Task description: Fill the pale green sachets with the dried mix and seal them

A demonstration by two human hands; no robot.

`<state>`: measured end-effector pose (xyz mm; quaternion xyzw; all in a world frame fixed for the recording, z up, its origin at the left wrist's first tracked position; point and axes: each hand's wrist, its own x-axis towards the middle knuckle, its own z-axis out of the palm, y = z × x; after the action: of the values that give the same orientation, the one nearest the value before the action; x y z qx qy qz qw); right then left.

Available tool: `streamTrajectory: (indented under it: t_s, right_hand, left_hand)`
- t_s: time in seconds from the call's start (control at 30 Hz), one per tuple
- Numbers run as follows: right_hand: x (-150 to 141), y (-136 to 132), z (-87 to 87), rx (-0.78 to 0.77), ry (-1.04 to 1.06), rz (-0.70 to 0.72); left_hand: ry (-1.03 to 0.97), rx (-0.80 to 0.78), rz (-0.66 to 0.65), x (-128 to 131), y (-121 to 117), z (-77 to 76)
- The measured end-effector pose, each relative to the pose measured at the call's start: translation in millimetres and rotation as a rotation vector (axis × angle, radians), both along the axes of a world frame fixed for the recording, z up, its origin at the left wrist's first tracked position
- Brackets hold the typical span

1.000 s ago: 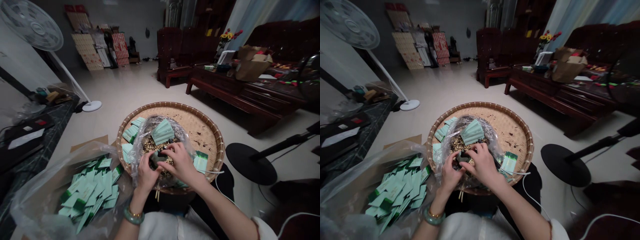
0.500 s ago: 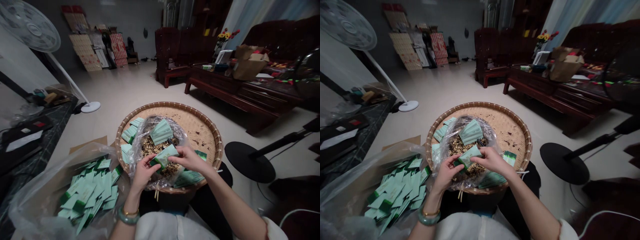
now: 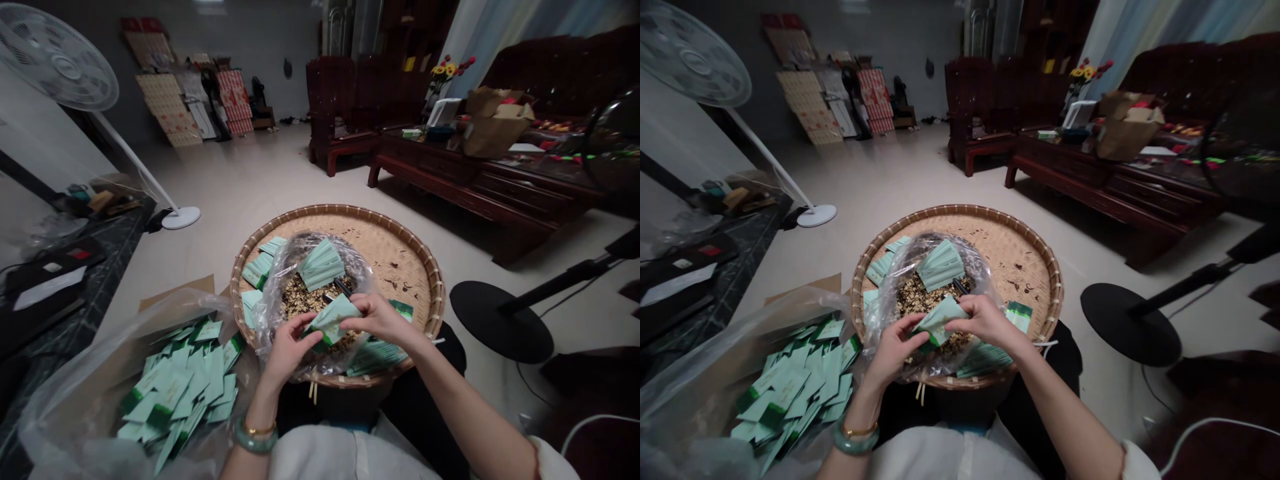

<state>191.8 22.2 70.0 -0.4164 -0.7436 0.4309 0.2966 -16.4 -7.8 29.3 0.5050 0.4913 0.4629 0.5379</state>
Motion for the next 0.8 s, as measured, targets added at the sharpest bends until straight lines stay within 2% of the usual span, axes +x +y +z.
streamTrajectory:
  t_s: [0.1,0.2,0.37,0.47,0.63,0.8]
  right_hand:
    - [-3.5,-1.6,4.8,0.054,-0.103,0.064]
    - [-7.9,-4.0,5.8,0.095,-0.11,0.01]
    - [-15.1,-8.4,-10.9,-0.097,0.15,-0.277]
    - [-20.6,-10.3,-21.6,-0.127,0.27,-0.386]
    - [-27.1,-11.4,-28.4,-0.233,0.419,-0.422]
    - [-26.9,-14.8,-31.8,-0.354,0.43,-0.418]
  left_hand:
    - [0.012,-0.014,-0.041,5.3,3.2,6.3]
    - [0.034,-0.026,0.054,11.7,5.7,5.4]
    - [-0.016,-0.041,0.148,20.0,3.8,-3.0]
    - [-0.108,-0.075,0.14,25.2,0.5,-4.1]
    - [-0.191,-0.144,0.09,30.9,-4.2,-2.3]
    - [-0.24,-0.188,0.074,30.9,-7.2,-3.7]
